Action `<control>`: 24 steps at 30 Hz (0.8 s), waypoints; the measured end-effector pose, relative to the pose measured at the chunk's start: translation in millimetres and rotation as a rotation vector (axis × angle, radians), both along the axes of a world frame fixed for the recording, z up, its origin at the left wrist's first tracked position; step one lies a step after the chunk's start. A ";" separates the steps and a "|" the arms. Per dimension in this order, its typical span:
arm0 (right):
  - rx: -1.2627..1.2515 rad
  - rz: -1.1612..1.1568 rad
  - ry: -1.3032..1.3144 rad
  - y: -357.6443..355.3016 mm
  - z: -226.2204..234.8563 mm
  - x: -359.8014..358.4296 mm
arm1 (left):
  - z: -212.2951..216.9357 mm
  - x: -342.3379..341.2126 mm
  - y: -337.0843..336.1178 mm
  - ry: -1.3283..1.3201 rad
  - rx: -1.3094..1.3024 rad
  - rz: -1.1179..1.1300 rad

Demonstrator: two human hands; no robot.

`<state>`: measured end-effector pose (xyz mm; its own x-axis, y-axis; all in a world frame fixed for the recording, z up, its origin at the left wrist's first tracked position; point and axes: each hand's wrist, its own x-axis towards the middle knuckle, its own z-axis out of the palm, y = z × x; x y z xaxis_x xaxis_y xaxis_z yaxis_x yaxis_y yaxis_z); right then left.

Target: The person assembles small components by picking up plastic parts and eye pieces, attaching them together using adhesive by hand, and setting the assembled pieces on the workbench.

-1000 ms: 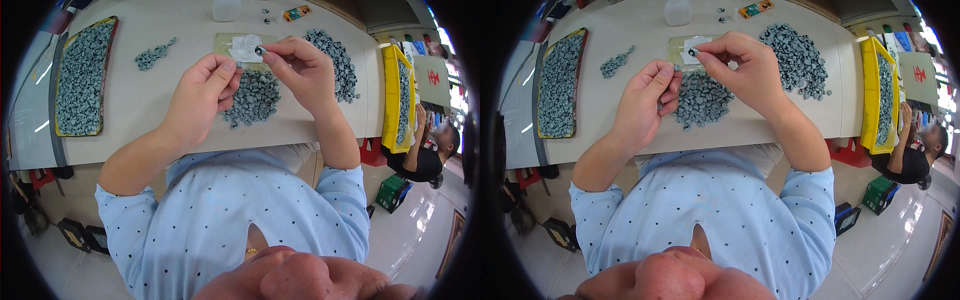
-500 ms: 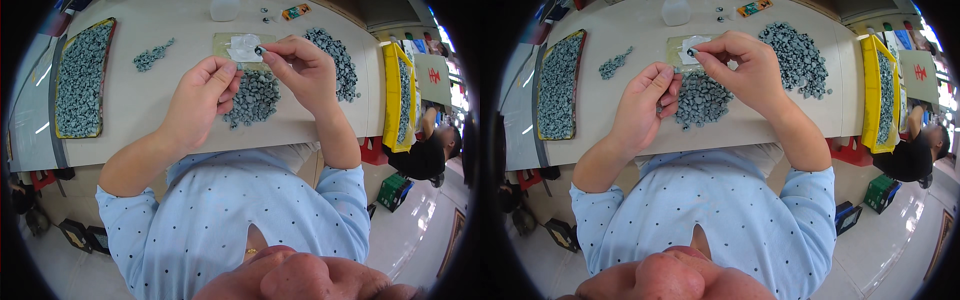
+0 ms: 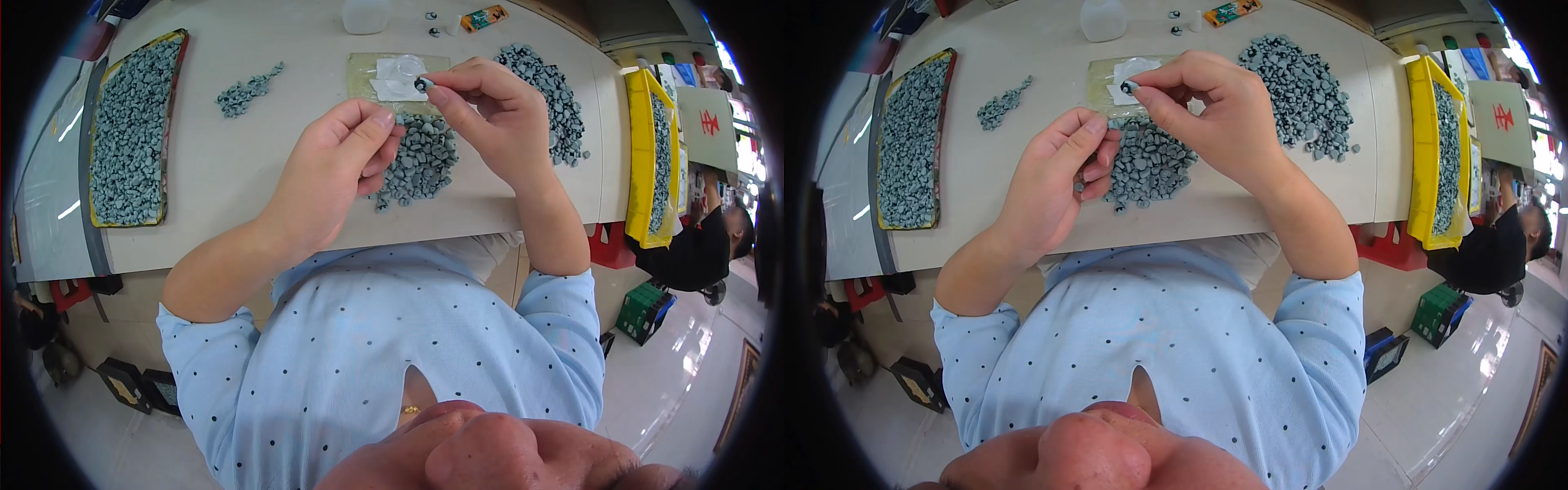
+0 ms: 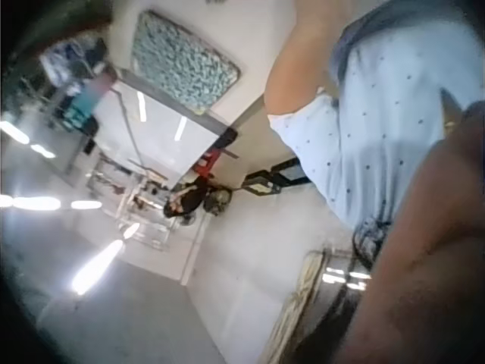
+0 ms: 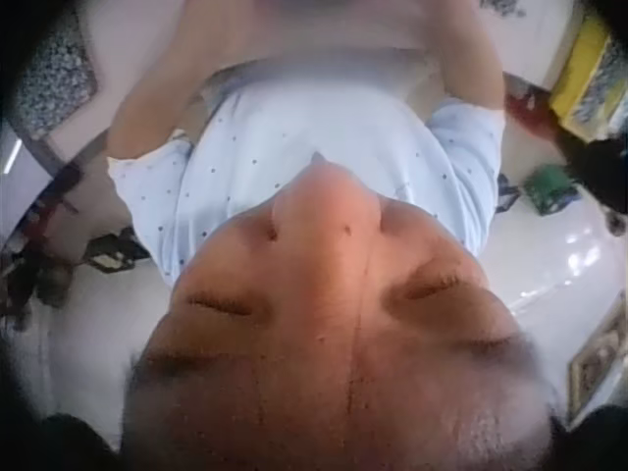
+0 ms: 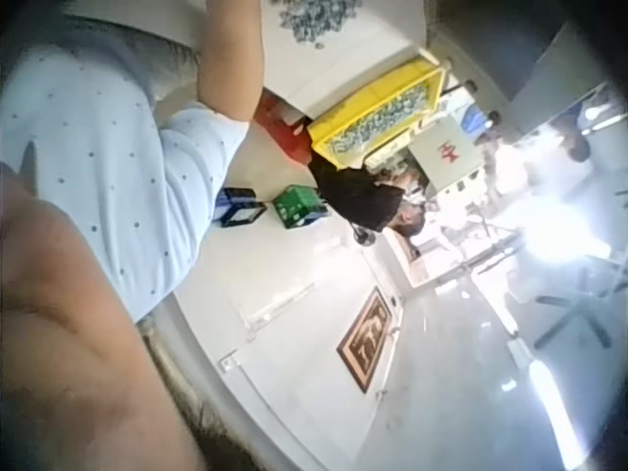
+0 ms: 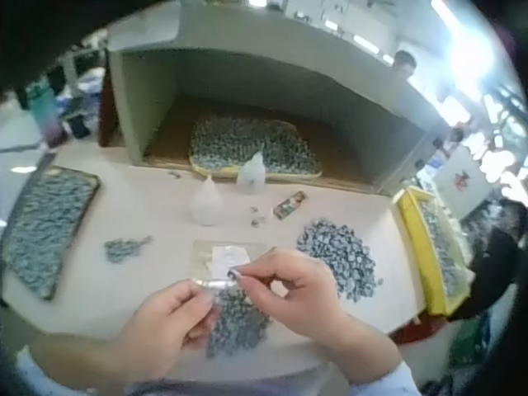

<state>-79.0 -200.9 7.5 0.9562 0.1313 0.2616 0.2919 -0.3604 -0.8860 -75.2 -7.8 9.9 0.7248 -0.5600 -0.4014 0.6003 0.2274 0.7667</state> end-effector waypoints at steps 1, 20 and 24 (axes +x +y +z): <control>0.000 -0.001 0.000 -0.2 0.1 -0.2 | 0.3 -1.1 -0.1 0.004 0.000 -0.007; -0.017 0.011 0.000 -1.2 0.5 -0.4 | -0.7 1.7 0.3 0.009 -0.012 0.016; -0.021 0.015 0.007 -0.6 0.6 -0.6 | 0.0 1.0 0.0 0.008 -0.002 0.016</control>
